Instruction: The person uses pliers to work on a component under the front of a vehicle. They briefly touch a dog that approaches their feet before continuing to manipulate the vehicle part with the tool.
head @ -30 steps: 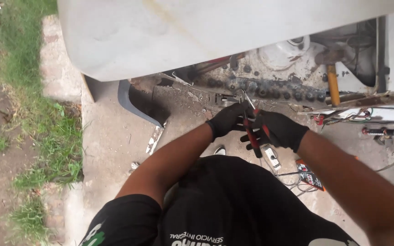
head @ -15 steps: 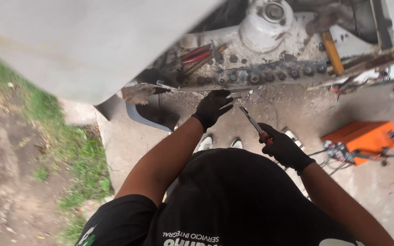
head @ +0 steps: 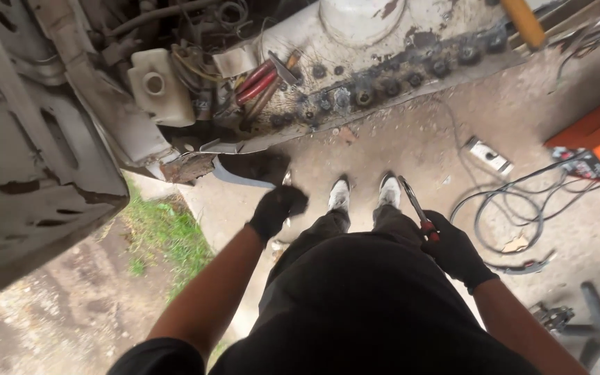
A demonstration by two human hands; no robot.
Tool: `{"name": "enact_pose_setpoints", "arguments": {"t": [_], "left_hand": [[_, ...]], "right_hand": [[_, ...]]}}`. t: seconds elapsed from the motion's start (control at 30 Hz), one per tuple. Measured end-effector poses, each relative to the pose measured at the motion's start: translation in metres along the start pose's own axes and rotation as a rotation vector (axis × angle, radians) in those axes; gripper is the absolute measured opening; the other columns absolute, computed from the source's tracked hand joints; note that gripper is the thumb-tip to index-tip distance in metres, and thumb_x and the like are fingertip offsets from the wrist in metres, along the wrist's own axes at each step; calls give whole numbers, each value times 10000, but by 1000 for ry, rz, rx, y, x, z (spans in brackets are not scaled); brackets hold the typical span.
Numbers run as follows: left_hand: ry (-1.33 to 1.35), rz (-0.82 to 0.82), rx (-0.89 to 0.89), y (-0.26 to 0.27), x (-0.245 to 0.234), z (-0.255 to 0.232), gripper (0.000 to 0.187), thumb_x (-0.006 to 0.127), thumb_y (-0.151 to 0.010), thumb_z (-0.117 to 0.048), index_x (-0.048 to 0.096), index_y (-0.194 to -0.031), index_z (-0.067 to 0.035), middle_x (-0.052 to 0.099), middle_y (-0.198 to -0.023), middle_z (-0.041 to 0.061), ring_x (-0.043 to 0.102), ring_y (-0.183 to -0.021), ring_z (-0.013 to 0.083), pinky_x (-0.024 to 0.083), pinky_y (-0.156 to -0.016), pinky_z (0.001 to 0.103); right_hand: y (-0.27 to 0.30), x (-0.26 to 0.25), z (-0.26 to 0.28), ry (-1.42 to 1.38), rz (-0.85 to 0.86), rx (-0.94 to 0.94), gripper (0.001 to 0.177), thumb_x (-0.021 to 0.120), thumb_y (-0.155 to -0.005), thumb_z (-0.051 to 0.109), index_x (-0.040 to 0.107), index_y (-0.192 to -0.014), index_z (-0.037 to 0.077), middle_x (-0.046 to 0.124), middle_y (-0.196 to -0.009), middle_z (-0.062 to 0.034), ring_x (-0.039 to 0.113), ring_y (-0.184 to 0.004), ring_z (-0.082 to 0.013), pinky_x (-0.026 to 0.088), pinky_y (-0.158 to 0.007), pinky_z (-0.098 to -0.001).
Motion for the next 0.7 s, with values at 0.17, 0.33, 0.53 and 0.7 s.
{"name": "enact_pose_setpoints", "arguments": {"t": [0.17,0.33,0.53,0.7], "left_hand": [[-98,450,-461,101,57,48,212,625,-1053,-314,795,-983,-210,776,-1059,35,763,-1115,275,580,-1049,416],[201,467,-1060,194,83,88,560,762,-928,-716,696,-967,-162,792,-814,36,801,-868,226,596,-828,366],[962,227,-1359,223,105,67,167,536,-1124,-288,593,-1091,-135,583,-799,85,606,-579,207,409,-510,239],[304,457,-821,199,127,72,285,562,-1148,-397,612,-998,-159,698,-816,-3,759,-698,90,510,-570,140]], "right_hand": [[-4,6,15,158,122,28,853,828,-821,523,556,-1607,332,750,-1411,-145,692,-1348,-365,514,-1181,-551],[-7,6,83,272,225,-73,930,770,-820,639,520,-1625,245,688,-1479,-220,632,-1402,-446,469,-1235,-602],[-26,13,154,396,211,-314,930,755,-847,586,449,-1664,263,651,-1426,-190,639,-1349,-430,513,-1156,-573],[-37,15,201,377,196,-464,950,778,-826,577,455,-1664,268,657,-1386,-188,637,-1332,-430,503,-1152,-583]]}}
Point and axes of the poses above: each hand's wrist, its own y-axis away from the middle knuckle, its own x-axis out of the palm, z = x × y, the point moved 9 cm from there along -y, towards the middle knuckle
